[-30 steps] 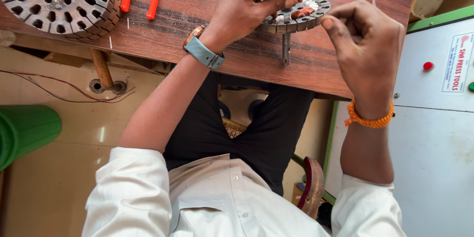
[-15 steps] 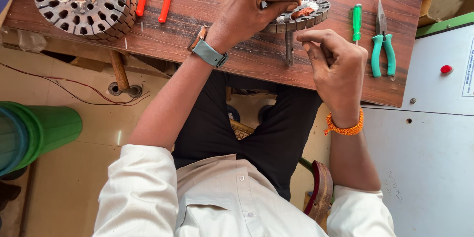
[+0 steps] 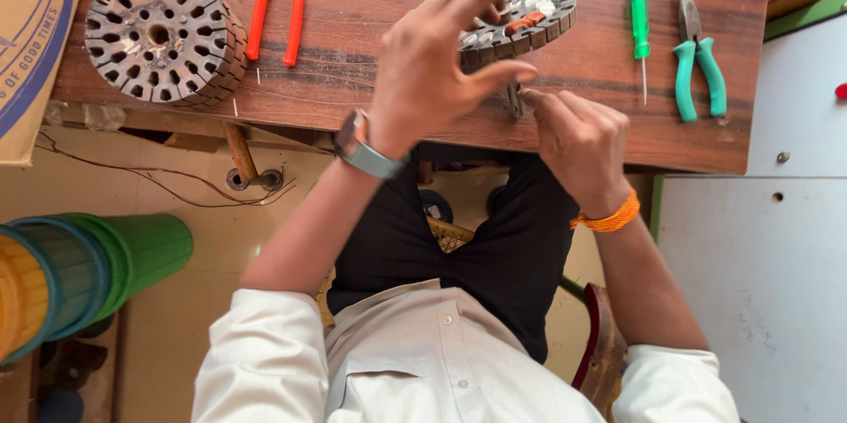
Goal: The person winds copper wire into the slots of a motor stator, using both hands to guide and press the wire into place. They briefly mark the stator with a pen and later use a green-handled screwdriver to adjust or secure the winding.
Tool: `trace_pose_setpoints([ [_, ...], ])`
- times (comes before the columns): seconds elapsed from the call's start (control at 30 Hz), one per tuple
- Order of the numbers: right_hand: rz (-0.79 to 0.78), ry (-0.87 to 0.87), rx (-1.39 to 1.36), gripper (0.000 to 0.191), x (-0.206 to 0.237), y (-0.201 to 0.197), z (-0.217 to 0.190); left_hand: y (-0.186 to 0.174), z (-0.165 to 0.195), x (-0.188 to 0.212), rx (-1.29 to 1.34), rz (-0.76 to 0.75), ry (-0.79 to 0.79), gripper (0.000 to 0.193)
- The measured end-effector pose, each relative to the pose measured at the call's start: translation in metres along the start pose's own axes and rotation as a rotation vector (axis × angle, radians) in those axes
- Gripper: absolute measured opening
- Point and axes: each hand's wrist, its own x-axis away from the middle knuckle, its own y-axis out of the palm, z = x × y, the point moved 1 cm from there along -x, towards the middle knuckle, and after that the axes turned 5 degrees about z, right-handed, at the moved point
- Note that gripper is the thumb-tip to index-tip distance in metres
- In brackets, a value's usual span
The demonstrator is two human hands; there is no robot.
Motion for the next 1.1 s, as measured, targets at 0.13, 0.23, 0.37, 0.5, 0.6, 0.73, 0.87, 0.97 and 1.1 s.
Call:
trace_pose_setpoints([
  [0.13,0.020,0.080,-0.114,0.015,0.007,-0.020,0.016,0.028,0.009,0.011,-0.294,0.088,0.035,0.061],
  [0.23,0.041,0.203,-0.202,0.008,0.001,-0.036,0.030,0.036,0.001,0.017,-0.263,0.115,0.049,0.056],
  [0.37,0.080,0.150,-0.209,0.008,-0.019,-0.052,0.032,0.035,-0.001,0.021,-0.254,0.141,0.051,0.050],
  [0.5,0.065,0.019,-0.167,0.011,-0.051,-0.052,0.017,0.030,0.005,0.022,-0.247,0.135,0.060,0.048],
  [0.6,0.065,-0.096,-0.119,0.008,-0.071,-0.053,0.004,0.024,0.004,0.024,-0.229,0.095,0.055,0.049],
  [0.73,0.036,-0.138,-0.139,0.008,-0.085,-0.052,-0.003,0.019,0.000,0.026,-0.230,0.068,0.079,0.055],
  [0.87,-0.008,-0.210,-0.117,0.008,-0.101,-0.047,0.006,0.015,-0.001,0.025,-0.214,0.072,0.089,0.055],
  [0.97,-0.065,-0.252,-0.095,0.011,-0.113,-0.044,0.009,0.013,0.000,0.024,-0.243,0.060,0.085,0.053],
  [1.1,-0.120,-0.273,-0.055,0.010,-0.117,-0.046,0.003,0.013,0.001,0.022,-0.240,0.080,0.079,0.050],
])
